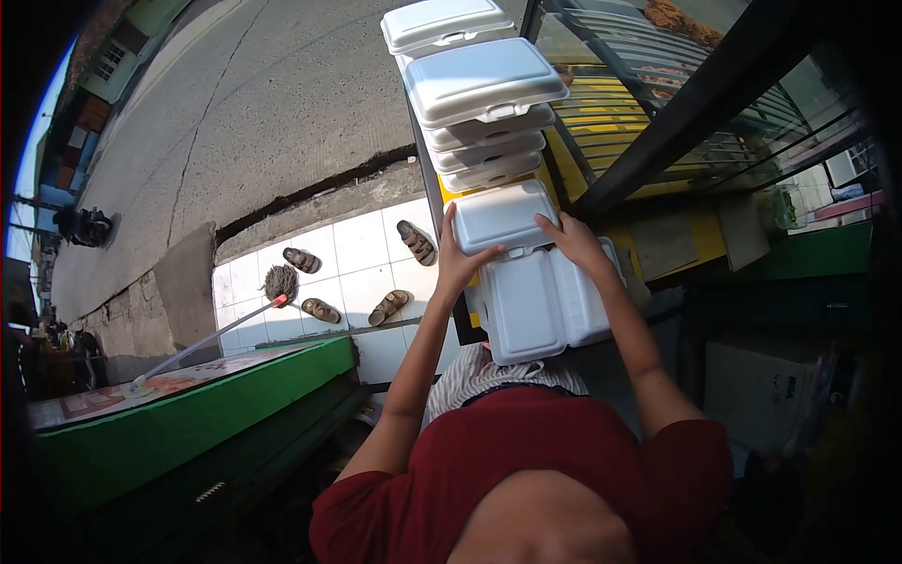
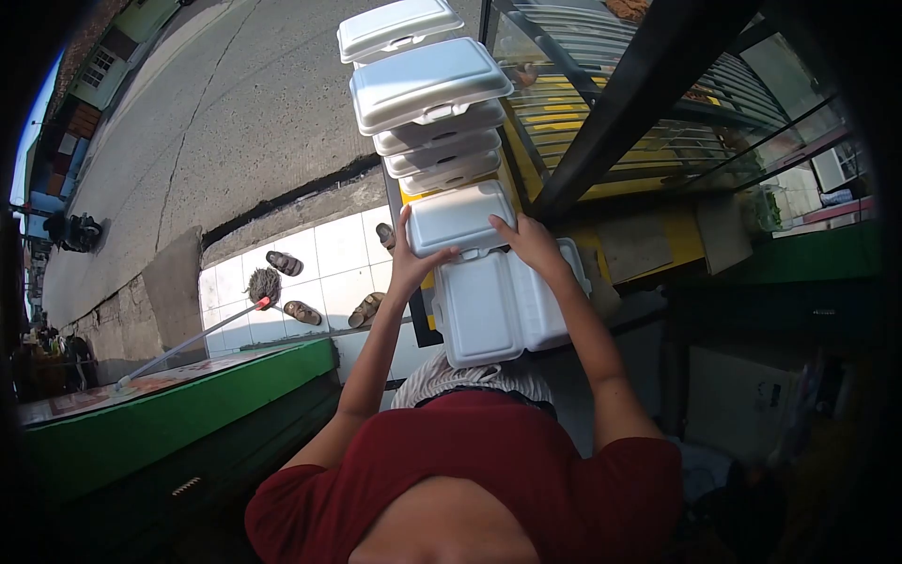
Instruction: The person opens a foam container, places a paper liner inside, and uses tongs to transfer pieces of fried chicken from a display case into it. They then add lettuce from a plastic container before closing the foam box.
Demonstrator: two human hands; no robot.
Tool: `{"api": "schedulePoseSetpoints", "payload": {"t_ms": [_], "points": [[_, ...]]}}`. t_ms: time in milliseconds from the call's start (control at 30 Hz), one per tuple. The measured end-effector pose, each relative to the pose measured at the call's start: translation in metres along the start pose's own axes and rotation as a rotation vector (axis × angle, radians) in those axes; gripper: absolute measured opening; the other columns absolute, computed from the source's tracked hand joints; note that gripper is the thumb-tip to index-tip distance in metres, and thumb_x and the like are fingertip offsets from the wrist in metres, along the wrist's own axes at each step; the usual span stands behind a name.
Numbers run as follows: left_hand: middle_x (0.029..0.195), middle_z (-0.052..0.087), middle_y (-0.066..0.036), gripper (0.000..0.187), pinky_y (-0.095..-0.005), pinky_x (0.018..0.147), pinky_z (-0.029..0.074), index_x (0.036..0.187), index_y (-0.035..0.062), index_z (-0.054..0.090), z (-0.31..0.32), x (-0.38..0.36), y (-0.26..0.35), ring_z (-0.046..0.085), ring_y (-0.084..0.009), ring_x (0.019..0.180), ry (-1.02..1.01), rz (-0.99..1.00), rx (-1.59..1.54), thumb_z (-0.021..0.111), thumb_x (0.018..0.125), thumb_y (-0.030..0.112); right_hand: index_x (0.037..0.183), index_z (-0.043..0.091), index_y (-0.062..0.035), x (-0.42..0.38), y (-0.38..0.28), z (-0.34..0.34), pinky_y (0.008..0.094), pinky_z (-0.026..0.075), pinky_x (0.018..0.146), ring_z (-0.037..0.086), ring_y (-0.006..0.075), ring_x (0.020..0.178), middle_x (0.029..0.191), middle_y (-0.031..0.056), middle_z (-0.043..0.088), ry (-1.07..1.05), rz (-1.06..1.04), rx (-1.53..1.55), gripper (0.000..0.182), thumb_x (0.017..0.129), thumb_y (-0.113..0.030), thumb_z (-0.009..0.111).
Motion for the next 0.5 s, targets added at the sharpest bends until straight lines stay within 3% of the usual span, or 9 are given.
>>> {"api": "schedulePoseSetpoints", "payload": {"t_ms": [300,500], "points": [[0.14,0.025,-0.027,0.12,-0.0444,0.107,0.031,0.145,0.0009,0.007,0.007,-0.006,-0.004,0.031,-0.0373,0.13,0.148,0.135,0.233,0.086,0.061,0.036,0.119,0.05,0.0113,-0.001,-0.014,-0.005,0.0402,0.044,0.092,0.057,0.0401,0.107,0.11,0.0302,0.059,0.055,-0.123,0.04,0.071,0.089,-0.053,0.051],[0.138,0.027,-0.027,0.118,-0.0423,0.108,0.029,0.144,-0.004,0.009,0.009,-0.009,-0.001,0.031,-0.0376,0.13,0.158,0.138,0.141,0.085,0.061,0.032,0.127,0.045,0.0108,0.003,-0.011,-0.005,0.0385,0.043,0.095,0.056,0.0386,0.111,0.117,0.03,0.056,0.079,-0.167,0.028,0.07,0.089,-0.047,0.055]]}}
Point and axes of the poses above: each hand's wrist, its own x-axis towards the middle knuckle, its own z-axis out of the palm, y = z × x, the point moved 6 cm from there along x, towards the middle knuckle
